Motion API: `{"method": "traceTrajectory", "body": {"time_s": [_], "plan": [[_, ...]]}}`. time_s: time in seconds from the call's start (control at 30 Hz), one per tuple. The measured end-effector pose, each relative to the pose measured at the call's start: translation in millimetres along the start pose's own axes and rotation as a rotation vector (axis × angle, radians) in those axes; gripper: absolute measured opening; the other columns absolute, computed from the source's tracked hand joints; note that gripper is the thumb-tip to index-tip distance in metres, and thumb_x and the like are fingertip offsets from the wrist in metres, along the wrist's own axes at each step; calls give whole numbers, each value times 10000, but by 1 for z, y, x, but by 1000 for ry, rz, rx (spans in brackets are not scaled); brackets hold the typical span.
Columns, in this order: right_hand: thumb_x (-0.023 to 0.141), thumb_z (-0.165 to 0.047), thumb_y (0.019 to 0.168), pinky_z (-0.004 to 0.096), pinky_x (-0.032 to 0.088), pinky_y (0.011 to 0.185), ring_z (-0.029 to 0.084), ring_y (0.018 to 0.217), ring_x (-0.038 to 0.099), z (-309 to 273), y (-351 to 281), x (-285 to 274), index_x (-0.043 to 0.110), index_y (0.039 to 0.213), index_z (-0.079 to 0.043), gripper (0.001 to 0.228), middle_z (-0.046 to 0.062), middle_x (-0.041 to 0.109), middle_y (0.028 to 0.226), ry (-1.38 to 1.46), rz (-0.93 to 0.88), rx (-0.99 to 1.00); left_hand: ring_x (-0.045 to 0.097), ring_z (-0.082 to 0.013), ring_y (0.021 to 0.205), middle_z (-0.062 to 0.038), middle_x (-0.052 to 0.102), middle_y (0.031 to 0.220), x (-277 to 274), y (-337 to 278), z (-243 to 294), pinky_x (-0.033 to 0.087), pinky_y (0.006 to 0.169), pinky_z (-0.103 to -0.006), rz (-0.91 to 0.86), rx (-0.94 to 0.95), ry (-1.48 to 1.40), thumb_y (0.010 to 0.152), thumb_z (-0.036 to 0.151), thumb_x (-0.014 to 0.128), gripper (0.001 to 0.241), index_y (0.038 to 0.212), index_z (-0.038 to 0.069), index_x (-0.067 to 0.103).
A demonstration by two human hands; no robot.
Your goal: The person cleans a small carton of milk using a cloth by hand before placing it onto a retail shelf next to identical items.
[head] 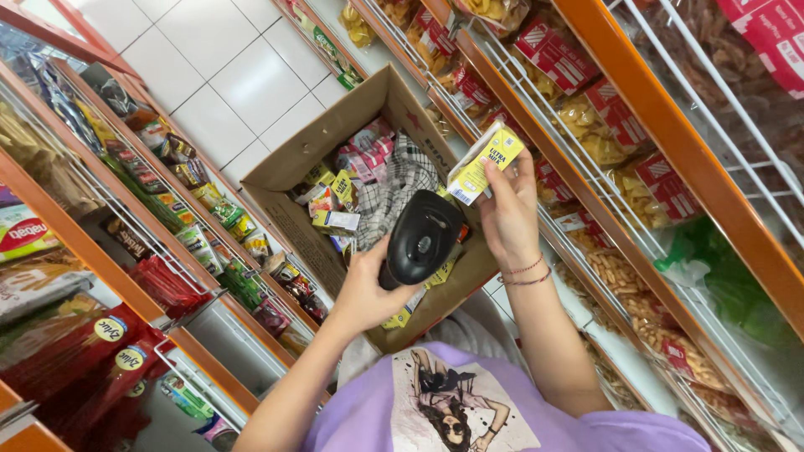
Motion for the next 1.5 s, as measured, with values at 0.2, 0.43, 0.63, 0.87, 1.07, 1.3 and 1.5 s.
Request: {"method": "traceTrajectory", "body": {"time_s": [0.2,0.43,0.63,0.87,1.07,1.3,1.5], "plan": [[594,-84,1047,419,558,1010,165,1155,638,-6,-1,5,410,1453,-125,447,52,656,1246,-35,1,18,787,-302,790,-167,746,827,9,-1,4,579,728,-349,-65,-30,84,762,157,779,359,1064,9,653],[599,-77,1042,427,557,1020,166,1160,633,-6,5,0,393,1467,-133,475,49,649,1249,-32,-8,7,766,-346,746,-192,731,798,0,8,4,577,718,-380,24,-96,201,715,180,766,483,1137,2,615],[633,-30,1034,402,554,1038,203,1163,653,-5,12,-13,452,1475,-5,477,101,642,1279,-33,-34,-18,694,-464,943,-327,663,1117,-14,29,-74,559,857,-485,90,-249,606,771,144,750,884,1548,4,351],[634,-5,948,404,577,965,247,1169,663,-40,-9,1,440,1438,-24,527,120,641,1280,-67,-165,83,592,-477,1148,-327,572,1310,3,67,-102,483,918,-558,14,-365,1088,792,357,783,844,1485,53,409],[615,3,997,367,451,1116,212,1325,518,-110,-18,13,355,1567,-18,627,105,535,1437,-105,-219,-58,637,-385,1222,-214,614,1362,34,102,96,508,1010,-439,-124,196,296,941,253,675,654,1511,27,450],[506,143,965,371,351,1277,210,1518,413,-235,-24,39,207,1666,-20,780,129,389,1637,-252,-276,-484,650,-340,1236,-198,593,1391,78,148,233,539,1031,-375,-79,636,233,937,54,714,673,1543,31,421],[681,212,941,340,498,1171,197,1335,518,-312,-33,41,349,1559,-85,762,88,466,1463,-665,1,-1149,567,-316,1413,-152,520,1528,106,198,285,484,1189,-348,-144,976,163,1027,-14,655,547,1521,58,431]]}}
Point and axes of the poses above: each hand's wrist, its own y-axis towards the middle knuckle, its own x-axis out of the palm, z = x × y, the point moved 3 cm from there along y, towards the middle knuckle
